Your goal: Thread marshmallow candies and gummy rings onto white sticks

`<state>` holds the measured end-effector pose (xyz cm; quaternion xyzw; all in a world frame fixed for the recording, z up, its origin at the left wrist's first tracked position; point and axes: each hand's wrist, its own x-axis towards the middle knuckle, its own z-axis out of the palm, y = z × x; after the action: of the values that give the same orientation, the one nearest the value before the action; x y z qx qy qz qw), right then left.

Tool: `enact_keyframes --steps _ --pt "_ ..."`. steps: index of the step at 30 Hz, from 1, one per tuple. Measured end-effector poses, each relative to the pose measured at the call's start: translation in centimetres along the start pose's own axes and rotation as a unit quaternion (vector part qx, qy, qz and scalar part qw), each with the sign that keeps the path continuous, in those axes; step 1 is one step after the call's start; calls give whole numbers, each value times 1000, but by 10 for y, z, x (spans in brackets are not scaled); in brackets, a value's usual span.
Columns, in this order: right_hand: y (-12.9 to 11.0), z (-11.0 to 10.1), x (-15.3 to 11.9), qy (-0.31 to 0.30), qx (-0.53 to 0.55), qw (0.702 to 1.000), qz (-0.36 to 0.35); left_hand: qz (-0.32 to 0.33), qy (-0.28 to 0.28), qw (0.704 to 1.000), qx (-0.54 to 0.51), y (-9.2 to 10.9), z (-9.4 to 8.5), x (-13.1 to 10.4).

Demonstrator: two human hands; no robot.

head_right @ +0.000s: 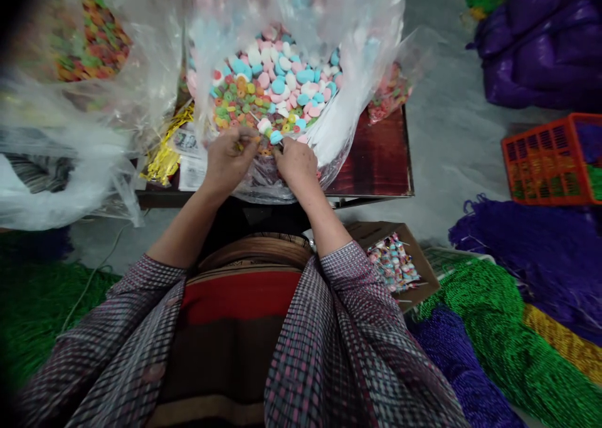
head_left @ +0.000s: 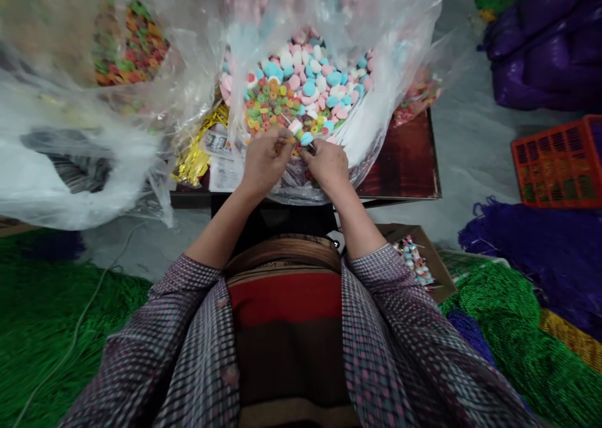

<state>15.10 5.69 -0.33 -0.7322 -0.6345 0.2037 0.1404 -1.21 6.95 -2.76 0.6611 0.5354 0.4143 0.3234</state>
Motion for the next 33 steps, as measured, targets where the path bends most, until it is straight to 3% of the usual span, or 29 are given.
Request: enact_keyframes --steps 4,7,10,14,20,25,30,33 --pt "13 4 2 42 188 981 -3 -72 -3 978 -198 5 -4 -2" --pt "17 1 -3 61 378 924 -12 -123 -17 942 -310 11 -6 -5" --pt "11 -3 -11 55 455 888 -44 -165 -37 910 -378 18 -2 -8" --pt "2 -6 -19 60 442 893 -63 -194 -59 889 -410 27 5 -10" --pt "4 -5 -24 101 357 926 -74 -199 -63 890 -405 30 9 -11" --pt "4 -6 -29 102 349 927 -87 -208 -63 883 -415 28 10 -10" --pt "11 -20 -57 15 417 906 -76 -220 -29 876 -427 25 0 0" --pt "18 -26 -76 -51 399 912 -81 -218 -12 882 -418 24 -6 5"
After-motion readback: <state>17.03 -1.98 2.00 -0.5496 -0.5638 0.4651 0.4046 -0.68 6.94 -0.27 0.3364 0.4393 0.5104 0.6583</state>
